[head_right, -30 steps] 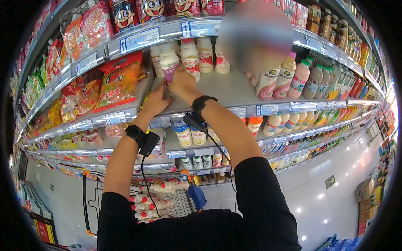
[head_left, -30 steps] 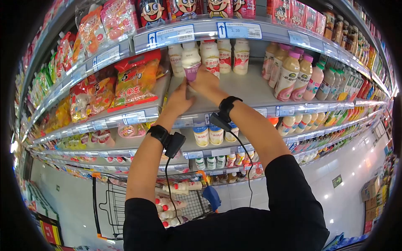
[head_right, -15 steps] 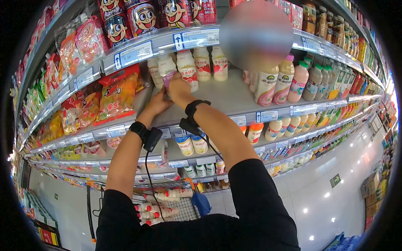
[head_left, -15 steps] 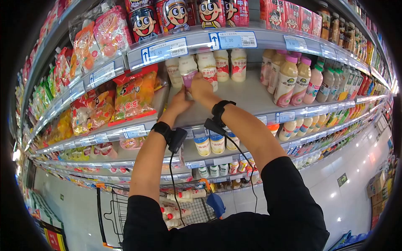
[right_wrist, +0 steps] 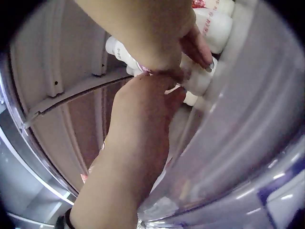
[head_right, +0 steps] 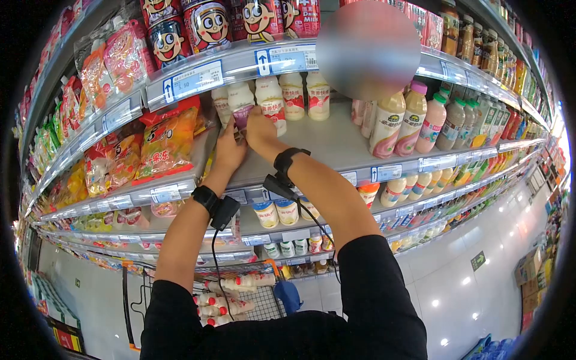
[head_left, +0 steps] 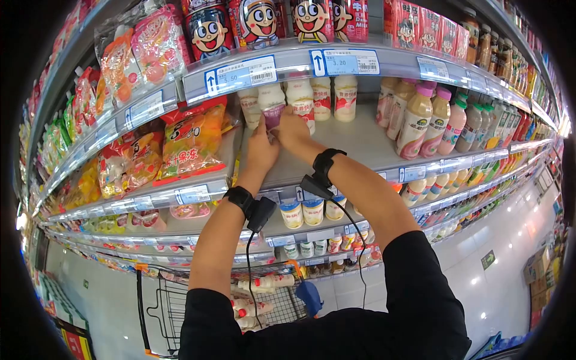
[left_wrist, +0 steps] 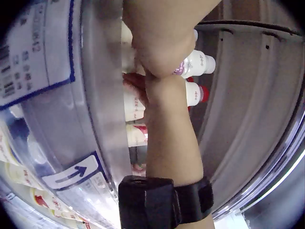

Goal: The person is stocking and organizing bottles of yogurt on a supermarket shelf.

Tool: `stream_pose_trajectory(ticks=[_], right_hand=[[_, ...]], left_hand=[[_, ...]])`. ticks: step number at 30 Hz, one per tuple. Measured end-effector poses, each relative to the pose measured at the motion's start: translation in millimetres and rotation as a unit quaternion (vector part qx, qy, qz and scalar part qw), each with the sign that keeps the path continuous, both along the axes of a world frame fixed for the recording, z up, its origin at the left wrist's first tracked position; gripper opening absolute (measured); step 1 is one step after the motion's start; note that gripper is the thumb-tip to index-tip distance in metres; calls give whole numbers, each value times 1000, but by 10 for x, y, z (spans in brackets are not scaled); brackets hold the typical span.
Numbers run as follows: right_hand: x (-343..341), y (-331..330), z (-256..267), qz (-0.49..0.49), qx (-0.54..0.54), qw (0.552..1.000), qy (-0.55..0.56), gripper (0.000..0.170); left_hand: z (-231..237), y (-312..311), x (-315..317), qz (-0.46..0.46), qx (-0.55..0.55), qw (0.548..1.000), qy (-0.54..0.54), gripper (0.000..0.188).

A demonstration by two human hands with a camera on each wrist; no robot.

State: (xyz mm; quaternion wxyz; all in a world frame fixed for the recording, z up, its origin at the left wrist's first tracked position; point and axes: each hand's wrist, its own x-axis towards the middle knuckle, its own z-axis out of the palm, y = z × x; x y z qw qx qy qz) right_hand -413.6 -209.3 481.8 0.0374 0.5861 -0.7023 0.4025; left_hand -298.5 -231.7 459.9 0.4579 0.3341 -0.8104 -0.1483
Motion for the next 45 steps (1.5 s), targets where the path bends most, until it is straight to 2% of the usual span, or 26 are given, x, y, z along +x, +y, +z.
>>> stream_pose_trajectory(ticks=[5,8,10,14,16,22,25,28,31,32,33,34,35,36,39,40,41,42,43,45], right_hand=[[45,119,36,2,-2,1000,-11,41],[74,34,-14,-33,-15,999,12,33],[96,12,-33,-55,-43,995,64,27],[83,0,-11,-26,20,996,84,21],[103,46,5,-16,30,996,85,20],[122,105,6,-39,55,982,174,28],[123,148,43,-6,111,977,184,38],[67,322,154,42,90,977,188,41],[-58,385,184,90,31,993,67,31],[-93,434,209,131,34,987,-90,27],[-84,522,275,171,33,953,-246,24],[-41,638,372,207,28,894,-396,21],[-13,810,473,227,9,850,-476,15],[-9,890,490,223,-47,826,-516,14],[1,1116,451,189,-176,730,-633,13],[-27,1203,418,196,-193,722,-635,13],[-70,1299,388,204,-208,715,-636,14],[-99,1384,378,215,-225,706,-636,15],[-84,1466,397,200,-257,740,-589,15],[-111,1583,384,175,-311,810,-465,12]], left_hand=[[26,131,17,-23,31,998,45,62],[-65,-30,37,-23,-23,998,-62,61],[-93,-12,37,-26,-7,998,-55,62],[-173,-116,22,-47,-44,995,-76,65],[-154,-78,10,-55,-6,997,-53,66],[-179,-78,-19,-31,-18,997,-62,64],[-237,-132,-50,-1,-26,997,-70,61],[-327,-235,-52,3,-32,998,-57,60],[-145,-62,-14,10,-61,997,-50,60],[-32,38,37,18,-77,995,-53,60],[18,89,51,-3,-96,995,-23,59],[121,218,77,-6,-138,989,-44,57],[220,387,114,-9,-178,982,-66,54],[298,575,151,-11,-216,972,-89,52],[329,1203,182,-58,-219,974,-4,54],[195,1368,170,-146,-107,980,77,52],[27,1545,172,-227,7,961,157,51],[-141,1727,163,-302,118,917,234,49],[-355,1939,119,-353,201,869,282,46],[-558,2351,73,-427,439,742,275,43]])
